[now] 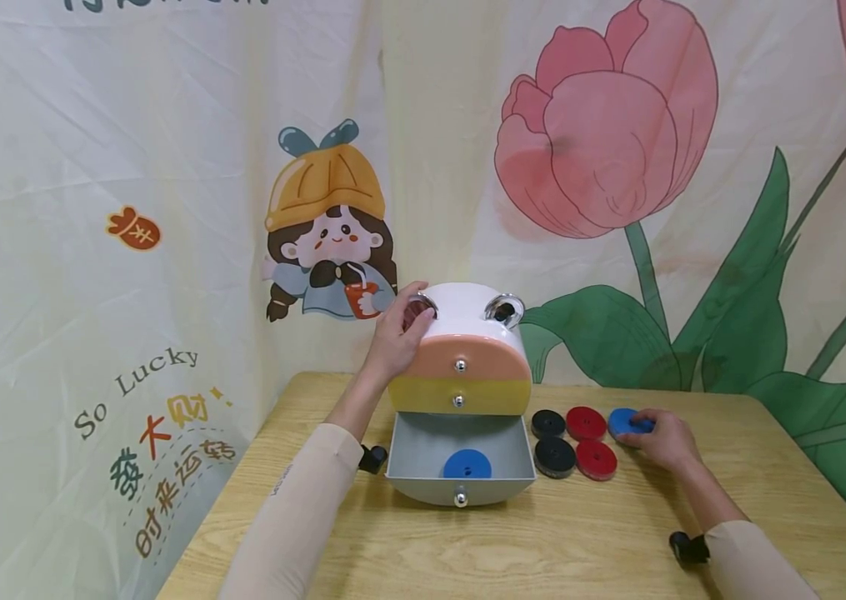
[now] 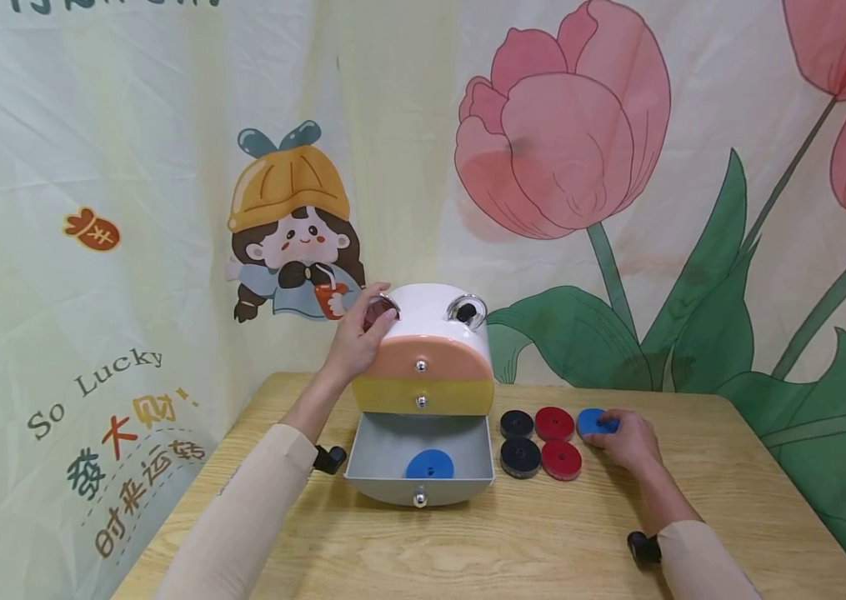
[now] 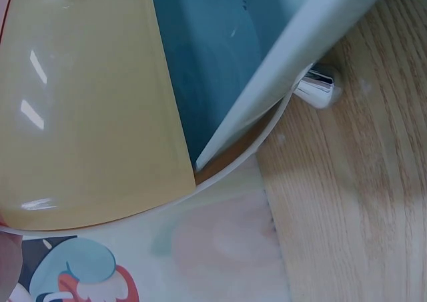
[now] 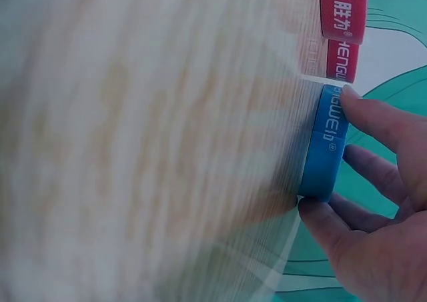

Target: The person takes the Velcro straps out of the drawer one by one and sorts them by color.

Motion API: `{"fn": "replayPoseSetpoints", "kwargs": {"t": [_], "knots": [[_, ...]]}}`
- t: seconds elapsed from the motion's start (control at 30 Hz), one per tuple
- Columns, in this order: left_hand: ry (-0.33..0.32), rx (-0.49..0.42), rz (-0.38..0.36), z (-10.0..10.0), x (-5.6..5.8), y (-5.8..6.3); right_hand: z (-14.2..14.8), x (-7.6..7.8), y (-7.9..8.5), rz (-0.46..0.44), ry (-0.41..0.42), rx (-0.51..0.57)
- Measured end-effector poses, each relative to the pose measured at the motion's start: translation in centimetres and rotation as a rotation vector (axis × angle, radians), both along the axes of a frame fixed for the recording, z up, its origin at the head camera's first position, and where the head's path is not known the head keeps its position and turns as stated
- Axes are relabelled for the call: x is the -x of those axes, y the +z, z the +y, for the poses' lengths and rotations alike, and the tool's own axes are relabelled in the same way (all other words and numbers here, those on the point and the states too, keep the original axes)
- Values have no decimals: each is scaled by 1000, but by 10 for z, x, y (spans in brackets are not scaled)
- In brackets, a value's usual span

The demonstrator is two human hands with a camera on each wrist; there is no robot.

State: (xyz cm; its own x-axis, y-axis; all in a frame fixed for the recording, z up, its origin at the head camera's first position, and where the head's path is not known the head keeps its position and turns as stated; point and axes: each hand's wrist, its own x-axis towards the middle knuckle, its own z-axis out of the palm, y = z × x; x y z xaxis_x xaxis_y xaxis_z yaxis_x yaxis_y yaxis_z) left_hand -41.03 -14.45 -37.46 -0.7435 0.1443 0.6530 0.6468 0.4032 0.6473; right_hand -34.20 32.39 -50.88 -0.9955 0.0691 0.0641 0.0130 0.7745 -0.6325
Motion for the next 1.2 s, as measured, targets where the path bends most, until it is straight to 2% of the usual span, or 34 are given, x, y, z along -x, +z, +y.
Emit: {"fn": "replayPoseSetpoints", "kwargs": {"t": [0.3,0.47,0.73,1.0,1.2], "knots": [[-9,-5,-11,1,0,0,-1,-1,2,9,40,-46],[-5,-11,-10,2,0,0,-4,-2,3,20,55,-33],[7,-3,-25,2,-2,1,-21,-5,16,140,53,-41],[12,-9,-28,1,-1,0,-45,-7,32,249,136,-16],[6,-6,-35,1,-2,0,-64,-13,39,280,184,-18]]}}
